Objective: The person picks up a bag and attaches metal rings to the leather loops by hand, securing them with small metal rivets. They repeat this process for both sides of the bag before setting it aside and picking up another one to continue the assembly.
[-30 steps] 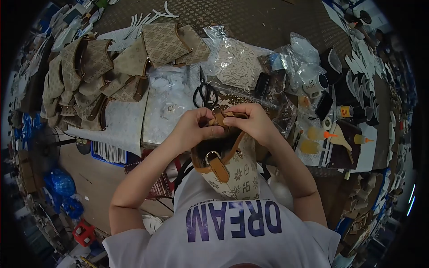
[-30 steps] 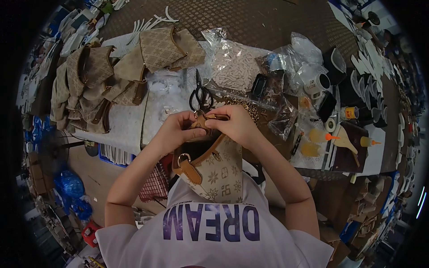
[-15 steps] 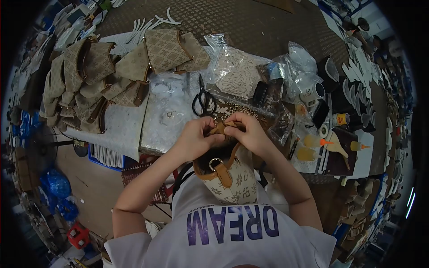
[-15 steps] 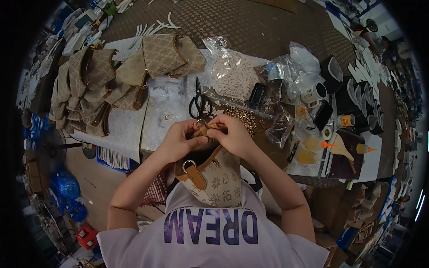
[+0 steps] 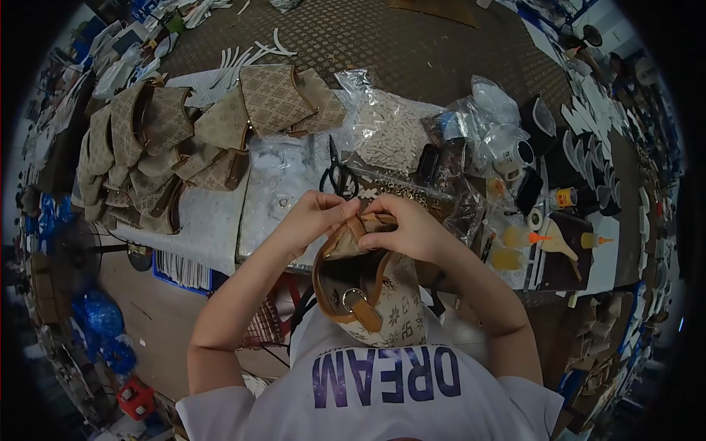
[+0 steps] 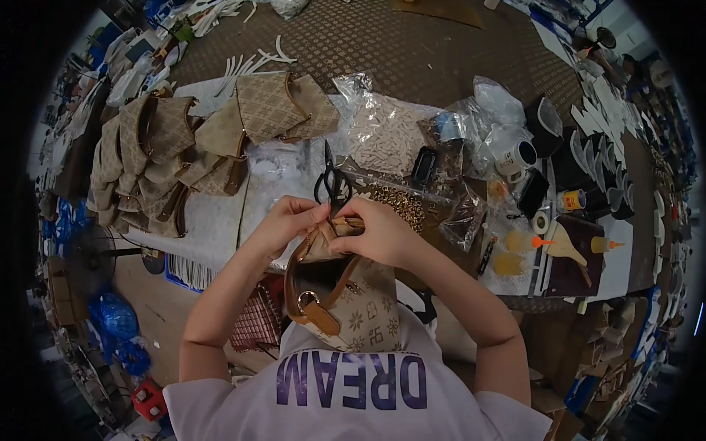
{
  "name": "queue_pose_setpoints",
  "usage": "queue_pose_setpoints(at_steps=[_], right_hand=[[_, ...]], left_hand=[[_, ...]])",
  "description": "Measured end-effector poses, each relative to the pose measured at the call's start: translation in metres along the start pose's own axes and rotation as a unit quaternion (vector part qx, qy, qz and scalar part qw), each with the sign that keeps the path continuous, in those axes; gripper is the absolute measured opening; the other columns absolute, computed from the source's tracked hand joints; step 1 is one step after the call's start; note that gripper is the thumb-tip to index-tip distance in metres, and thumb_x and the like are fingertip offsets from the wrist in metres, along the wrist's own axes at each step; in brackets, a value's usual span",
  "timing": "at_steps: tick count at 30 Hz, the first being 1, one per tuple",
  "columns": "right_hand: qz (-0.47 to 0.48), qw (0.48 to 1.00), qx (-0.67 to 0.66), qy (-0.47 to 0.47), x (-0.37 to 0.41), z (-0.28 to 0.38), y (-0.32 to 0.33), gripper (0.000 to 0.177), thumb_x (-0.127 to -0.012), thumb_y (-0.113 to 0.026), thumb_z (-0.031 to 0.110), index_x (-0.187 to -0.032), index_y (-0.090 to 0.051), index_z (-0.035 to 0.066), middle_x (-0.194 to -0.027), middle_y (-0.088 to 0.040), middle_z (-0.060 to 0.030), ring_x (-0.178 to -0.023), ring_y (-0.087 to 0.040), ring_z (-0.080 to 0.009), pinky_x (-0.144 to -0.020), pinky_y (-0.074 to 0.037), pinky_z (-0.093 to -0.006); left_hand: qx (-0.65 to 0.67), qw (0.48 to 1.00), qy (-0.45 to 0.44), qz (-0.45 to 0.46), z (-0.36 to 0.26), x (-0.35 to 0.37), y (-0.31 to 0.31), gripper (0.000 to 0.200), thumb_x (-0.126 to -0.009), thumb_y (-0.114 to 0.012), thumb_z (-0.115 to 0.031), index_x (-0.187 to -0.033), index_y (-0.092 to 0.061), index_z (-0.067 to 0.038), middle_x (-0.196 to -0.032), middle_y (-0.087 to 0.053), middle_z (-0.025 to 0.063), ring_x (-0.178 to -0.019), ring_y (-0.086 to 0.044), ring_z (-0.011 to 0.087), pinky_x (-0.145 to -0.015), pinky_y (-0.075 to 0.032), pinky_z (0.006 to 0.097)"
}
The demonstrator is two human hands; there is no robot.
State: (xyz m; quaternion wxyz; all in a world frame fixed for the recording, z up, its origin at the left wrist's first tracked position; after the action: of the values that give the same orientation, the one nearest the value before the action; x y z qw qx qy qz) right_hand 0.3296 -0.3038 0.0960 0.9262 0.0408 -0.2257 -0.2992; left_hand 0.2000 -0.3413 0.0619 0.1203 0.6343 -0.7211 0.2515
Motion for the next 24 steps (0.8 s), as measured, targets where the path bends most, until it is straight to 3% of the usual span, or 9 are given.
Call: queue_pose_setpoints(at_steps=[5,11,14,24], right_hand=[[-0.010,0.999,-0.035,0.024,0.001,0.001,-0.005,0.041,-0.068,-0.079,0.019,-0.098,-0.058,-0.001,-0.091,-0.063,-0.0096,-0.085,-0.061,-0.0174,-0.078,-0.048,-0.0298],[-0.024,0.994,-0.105,0.005,0.004,0.000,0.000,0.035,-0.069,-0.077,0.010,-0.096,-0.058,0.000,-0.089,-0.063,-0.0065,-0.081,-0.060,-0.0121,-0.074,-0.048,-0.0263],[-0.024,0.992,-0.126,-0.015,0.005,-0.001,-0.001,0.032,-0.071,-0.076,0.007,-0.096,-0.058,0.000,-0.089,-0.063,-0.0048,-0.081,-0.059,-0.0106,-0.073,-0.048,-0.0248],[-0.025,0.984,-0.175,-0.026,0.002,-0.010,-0.004,0.031,-0.073,-0.074,0.005,-0.098,-0.058,0.000,-0.087,-0.062,-0.0038,-0.078,-0.059,-0.0095,-0.071,-0.048,-0.0239]], left_hand=[[-0.001,1.000,-0.004,0.006,0.005,0.002,0.003,0.039,-0.087,-0.064,-0.041,-0.086,-0.069,-0.002,-0.069,-0.062,-0.0013,-0.059,-0.050,0.0038,-0.054,-0.037,0.0198],[0.014,0.995,-0.088,0.043,-0.021,0.030,-0.011,0.022,-0.084,-0.070,-0.017,-0.096,-0.067,0.000,-0.085,-0.066,0.0014,-0.076,-0.058,0.0045,-0.068,-0.047,0.0198],[0.004,0.999,-0.044,0.028,-0.012,0.031,-0.002,0.021,-0.079,-0.072,-0.005,-0.099,-0.066,0.001,-0.090,-0.067,0.0031,-0.080,-0.060,0.0061,-0.073,-0.049,0.0204],[0.032,0.997,-0.057,0.035,-0.003,0.027,0.000,0.020,-0.085,-0.066,-0.007,-0.103,-0.066,0.001,-0.091,-0.067,0.0018,-0.081,-0.059,0.0057,-0.074,-0.047,0.0204]])
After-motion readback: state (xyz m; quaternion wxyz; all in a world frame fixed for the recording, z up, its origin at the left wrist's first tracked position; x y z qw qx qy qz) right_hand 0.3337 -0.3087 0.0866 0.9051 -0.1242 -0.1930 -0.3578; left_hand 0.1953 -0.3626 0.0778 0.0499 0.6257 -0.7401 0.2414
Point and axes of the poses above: each hand's wrist, its own x-axis away from the middle knuckle, its own y-axis out of the back of the hand, z = x × y, the point moved 8 cm from there along -x, towards the middle knuckle
